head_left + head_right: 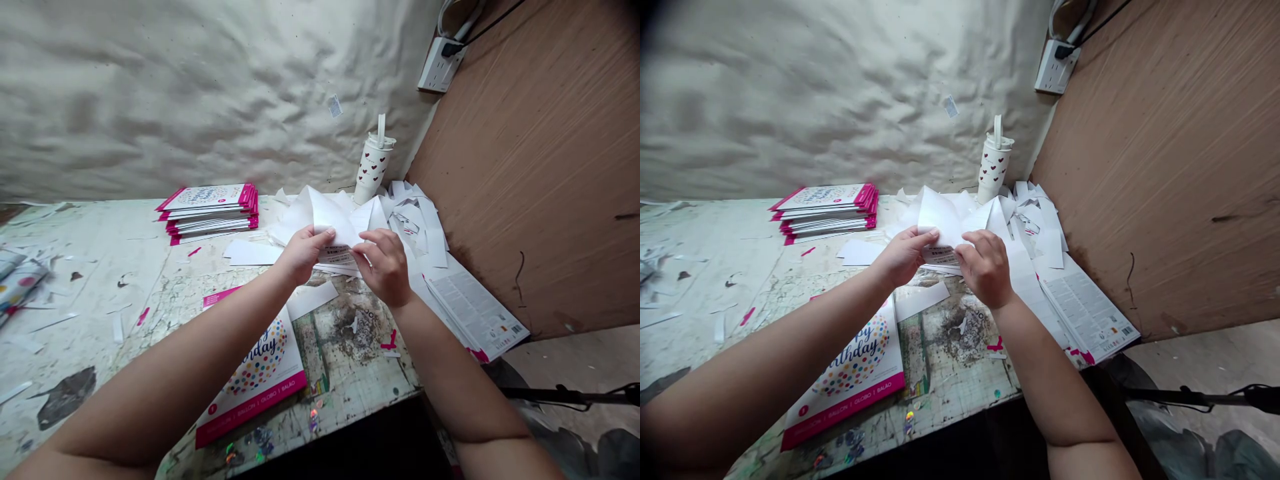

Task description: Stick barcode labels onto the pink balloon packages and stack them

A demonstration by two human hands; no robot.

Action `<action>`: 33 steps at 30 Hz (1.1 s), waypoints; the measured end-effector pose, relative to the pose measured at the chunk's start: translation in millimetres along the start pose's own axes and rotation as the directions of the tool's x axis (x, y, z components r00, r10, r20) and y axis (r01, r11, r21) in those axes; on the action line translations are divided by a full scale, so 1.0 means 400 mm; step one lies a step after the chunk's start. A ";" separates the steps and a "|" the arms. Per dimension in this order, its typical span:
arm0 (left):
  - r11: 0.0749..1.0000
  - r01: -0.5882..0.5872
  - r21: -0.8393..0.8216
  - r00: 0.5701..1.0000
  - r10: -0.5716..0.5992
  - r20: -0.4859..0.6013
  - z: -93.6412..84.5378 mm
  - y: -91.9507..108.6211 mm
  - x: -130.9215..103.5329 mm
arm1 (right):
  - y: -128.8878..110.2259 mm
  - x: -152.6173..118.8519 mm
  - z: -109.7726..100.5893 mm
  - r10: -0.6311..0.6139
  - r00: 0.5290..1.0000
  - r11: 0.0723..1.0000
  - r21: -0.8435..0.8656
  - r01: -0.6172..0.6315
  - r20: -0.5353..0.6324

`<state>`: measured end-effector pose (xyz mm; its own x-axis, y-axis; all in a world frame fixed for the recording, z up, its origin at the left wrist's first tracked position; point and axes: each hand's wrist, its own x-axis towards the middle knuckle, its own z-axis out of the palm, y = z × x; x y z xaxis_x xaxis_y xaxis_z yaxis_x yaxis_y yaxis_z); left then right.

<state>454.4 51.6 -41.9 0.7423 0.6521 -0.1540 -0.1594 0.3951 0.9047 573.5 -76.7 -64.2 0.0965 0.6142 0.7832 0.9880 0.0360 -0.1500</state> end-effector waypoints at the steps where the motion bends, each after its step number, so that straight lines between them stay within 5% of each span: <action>1: 1.000 0.004 0.003 1.000 -0.004 -0.020 -0.001 -0.002 0.000 | -0.003 -0.005 0.000 -0.028 1.000 0.999 -0.024 0.028 0.001; 9: 0.998 0.038 0.041 0.998 -0.036 -0.059 0.010 -0.002 0.010 | -0.006 -0.016 0.005 0.031 0.999 0.992 -0.121 -0.035 -0.033; 13: 0.993 0.054 0.104 0.992 -0.042 -0.120 0.004 0.021 0.081 | -0.060 -0.037 -0.022 0.043 0.998 0.988 0.151 -0.035 -0.052; 17: 0.944 -0.003 0.330 0.945 0.111 -0.309 -0.107 0.097 0.089 | -0.111 -0.060 -0.028 0.276 0.954 0.819 0.491 -0.296 0.114; 19: 0.701 -0.009 0.713 0.902 0.314 -0.297 -0.207 0.137 0.017 | -0.112 -0.063 -0.004 0.203 0.925 0.789 0.505 -0.349 0.321; 20: 0.497 0.046 0.866 0.927 0.302 -0.222 -0.261 0.150 -0.038 | -0.108 -0.062 0.014 0.121 0.895 0.800 0.492 -0.343 0.428; 22: 0.101 0.139 0.985 0.989 0.045 -0.144 -0.362 0.159 -0.171 | -0.095 -0.058 0.059 -0.030 0.802 0.838 0.453 -0.305 0.597; 23: -0.003 0.140 0.990 0.988 -0.057 -0.140 -0.403 0.153 -0.240 | -0.089 -0.054 0.082 -0.070 0.754 0.856 0.428 -0.290 0.653; 25: -0.057 0.170 0.984 0.976 -0.125 -0.176 -0.462 0.125 -0.362 | -0.081 -0.046 0.122 -0.072 0.674 0.892 0.350 -0.286 0.735; 27: -0.010 0.254 0.967 0.960 -0.119 -0.253 -0.492 0.091 -0.442 | -0.078 -0.038 0.147 -0.028 0.608 0.915 0.265 -0.304 0.793; 30: 0.021 0.388 0.921 0.912 -0.151 -0.380 -0.511 0.060 -0.485 | -0.084 -0.029 0.151 0.027 0.521 0.899 0.208 -0.387 0.853; 33: -0.014 0.384 0.923 0.896 -0.236 -0.377 -0.529 0.065 -0.481 | -0.095 -0.029 0.140 0.106 0.473 0.829 0.185 -0.528 0.874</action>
<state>169.7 73.3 -72.7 0.4574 0.7349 -0.5007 0.8883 -0.3520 0.2950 528.0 -41.3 -101.4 0.0454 0.9839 -0.1726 0.7458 -0.1483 -0.6494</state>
